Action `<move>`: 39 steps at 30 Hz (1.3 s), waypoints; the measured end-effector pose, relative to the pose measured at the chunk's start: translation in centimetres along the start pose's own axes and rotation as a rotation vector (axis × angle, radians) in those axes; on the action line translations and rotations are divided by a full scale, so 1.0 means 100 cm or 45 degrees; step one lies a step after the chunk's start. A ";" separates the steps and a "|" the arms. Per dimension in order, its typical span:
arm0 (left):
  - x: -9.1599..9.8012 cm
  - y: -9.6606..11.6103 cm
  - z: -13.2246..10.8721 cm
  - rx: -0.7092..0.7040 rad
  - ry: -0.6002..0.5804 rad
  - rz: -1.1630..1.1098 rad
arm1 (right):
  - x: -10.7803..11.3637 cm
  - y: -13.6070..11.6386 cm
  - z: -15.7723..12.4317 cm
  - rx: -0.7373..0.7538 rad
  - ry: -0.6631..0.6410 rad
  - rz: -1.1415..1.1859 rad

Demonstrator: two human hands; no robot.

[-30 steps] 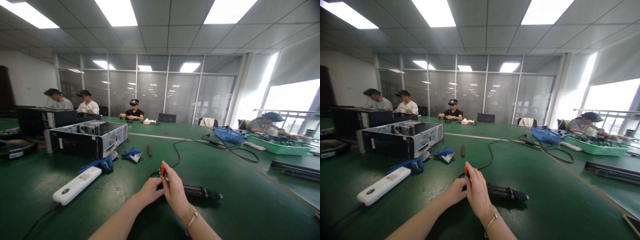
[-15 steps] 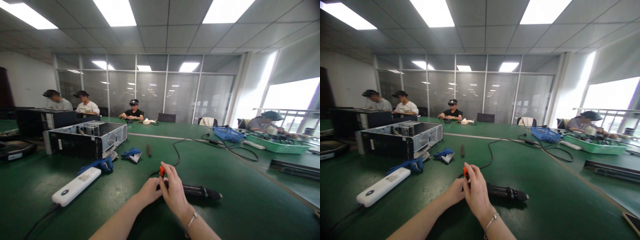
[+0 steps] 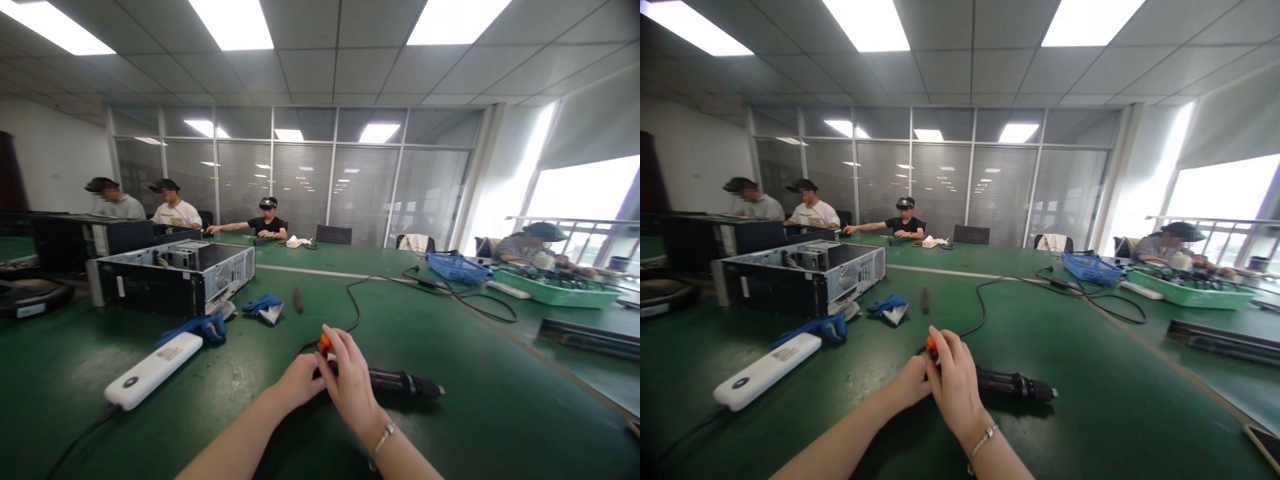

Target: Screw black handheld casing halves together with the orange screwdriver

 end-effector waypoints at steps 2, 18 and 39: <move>-0.001 0.000 0.000 -0.010 -0.002 0.008 | 0.002 0.002 -0.001 0.003 0.028 -0.004; 0.000 0.002 0.000 0.010 -0.035 0.014 | 0.004 0.001 0.001 0.015 0.043 0.055; -0.001 0.004 0.001 0.006 -0.018 -0.011 | 0.003 -0.006 0.000 0.033 -0.012 0.095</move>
Point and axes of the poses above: each hand's wrist, its own z-axis towards the middle knuckle, its own x-axis out of the back of the hand, y = z × x, the point moved 10 cm from there along z, towards the middle knuckle, and after that the axes turned 13 degrees about -x, right-handed, at the moved point
